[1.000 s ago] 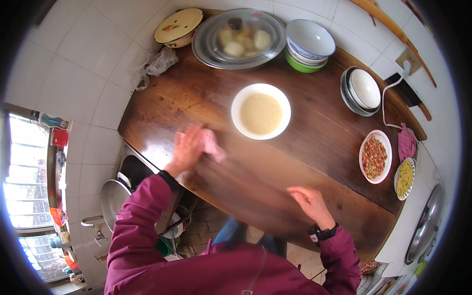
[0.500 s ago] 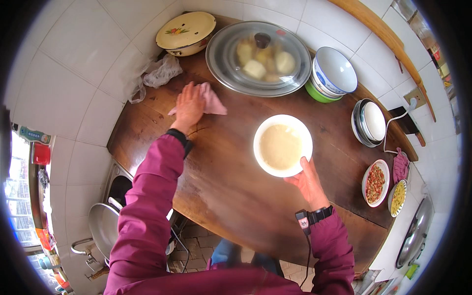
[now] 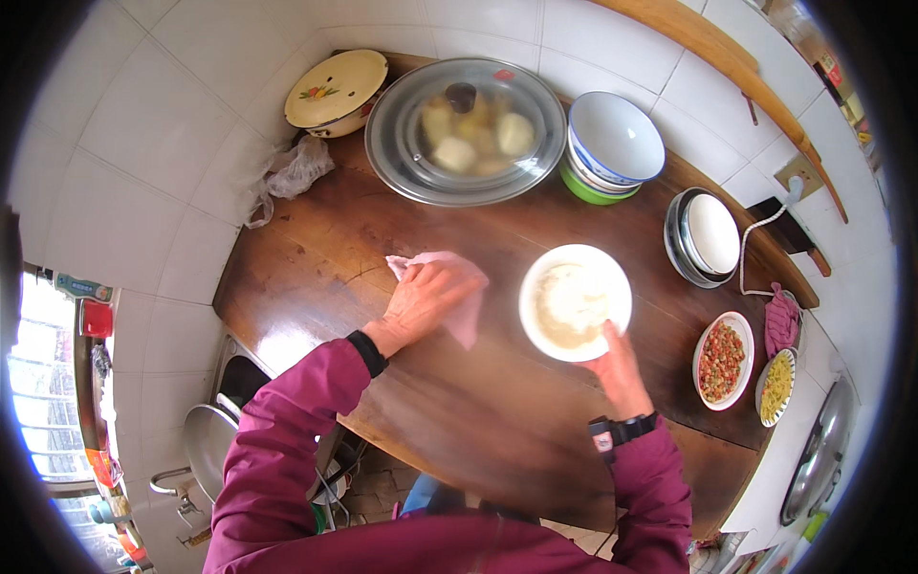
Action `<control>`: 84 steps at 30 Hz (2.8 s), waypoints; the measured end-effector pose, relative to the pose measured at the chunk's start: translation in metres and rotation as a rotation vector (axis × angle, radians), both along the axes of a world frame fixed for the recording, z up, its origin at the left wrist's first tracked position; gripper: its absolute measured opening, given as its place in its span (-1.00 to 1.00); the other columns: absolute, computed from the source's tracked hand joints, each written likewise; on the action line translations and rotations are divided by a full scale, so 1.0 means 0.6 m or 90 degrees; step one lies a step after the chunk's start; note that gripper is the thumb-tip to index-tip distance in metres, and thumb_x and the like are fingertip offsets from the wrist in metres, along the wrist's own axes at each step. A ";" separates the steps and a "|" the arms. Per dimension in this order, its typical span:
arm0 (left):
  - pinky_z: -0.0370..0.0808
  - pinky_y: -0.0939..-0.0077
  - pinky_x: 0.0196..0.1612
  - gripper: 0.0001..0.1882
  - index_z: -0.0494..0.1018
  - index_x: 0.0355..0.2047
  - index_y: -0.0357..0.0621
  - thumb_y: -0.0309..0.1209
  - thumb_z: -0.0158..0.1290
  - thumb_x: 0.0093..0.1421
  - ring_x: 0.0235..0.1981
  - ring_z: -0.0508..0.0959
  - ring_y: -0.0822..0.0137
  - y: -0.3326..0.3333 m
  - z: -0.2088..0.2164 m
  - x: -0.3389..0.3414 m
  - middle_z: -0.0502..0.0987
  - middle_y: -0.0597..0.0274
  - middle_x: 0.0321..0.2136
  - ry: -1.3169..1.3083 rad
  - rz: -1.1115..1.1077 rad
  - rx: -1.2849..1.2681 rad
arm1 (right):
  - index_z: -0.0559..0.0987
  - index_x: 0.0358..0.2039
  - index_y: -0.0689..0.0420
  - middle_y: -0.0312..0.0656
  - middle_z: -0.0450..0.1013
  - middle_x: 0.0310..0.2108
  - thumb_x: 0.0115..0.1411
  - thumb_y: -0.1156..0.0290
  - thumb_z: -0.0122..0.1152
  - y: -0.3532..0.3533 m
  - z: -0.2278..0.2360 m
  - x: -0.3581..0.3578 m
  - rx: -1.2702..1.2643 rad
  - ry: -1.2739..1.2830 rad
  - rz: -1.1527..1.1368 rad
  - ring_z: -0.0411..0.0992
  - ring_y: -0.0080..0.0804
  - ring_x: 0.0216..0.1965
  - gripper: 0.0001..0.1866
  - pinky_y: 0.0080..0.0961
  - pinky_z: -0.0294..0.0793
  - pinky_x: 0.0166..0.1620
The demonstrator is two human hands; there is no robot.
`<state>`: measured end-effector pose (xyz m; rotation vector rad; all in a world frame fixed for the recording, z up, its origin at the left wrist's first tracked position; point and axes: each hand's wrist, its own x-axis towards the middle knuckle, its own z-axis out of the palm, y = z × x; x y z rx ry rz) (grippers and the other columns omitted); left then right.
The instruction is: The person wipes a wooden countertop with a pink cloth, moves bowls and a plastic bag, then washes the cloth in a pot of water at the sink, wrings it out, and continues wiping the countertop.
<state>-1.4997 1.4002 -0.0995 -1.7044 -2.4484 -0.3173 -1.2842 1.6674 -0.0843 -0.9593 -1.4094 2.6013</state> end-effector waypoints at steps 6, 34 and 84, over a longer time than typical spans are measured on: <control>0.29 0.19 0.07 -0.54 0.46 -0.05 0.13 -0.40 0.04 -0.05 0.06 0.34 0.13 -0.003 -0.016 -0.112 0.40 0.22 0.00 0.067 0.035 0.094 | 0.10 0.20 0.14 -0.07 0.36 0.02 0.29 0.04 -0.09 0.073 0.019 0.039 0.113 -0.025 -0.117 0.48 -0.28 -0.11 -0.40 -0.45 0.61 -0.30; 0.25 0.12 0.08 -0.57 0.37 0.04 -0.01 -0.42 -0.07 0.11 0.08 0.33 0.11 -0.097 -0.011 -0.250 0.36 0.19 0.08 0.054 0.070 0.008 | 0.16 0.17 0.21 0.01 0.42 -0.06 0.33 0.07 -0.21 0.030 0.144 0.038 0.163 -0.033 -0.312 0.53 -0.14 -0.22 -0.45 -0.43 0.61 -0.27; 0.15 0.16 0.20 -0.50 0.26 0.14 0.05 -0.39 -0.13 0.14 0.21 0.20 0.16 0.485 -0.044 0.039 0.25 0.21 0.18 -0.073 -0.046 0.068 | 0.37 -0.04 0.06 -0.40 0.29 -0.69 0.24 -0.02 0.00 0.357 0.173 0.068 0.404 -0.141 -0.279 0.14 -0.74 -0.78 -0.55 -0.77 0.06 -0.72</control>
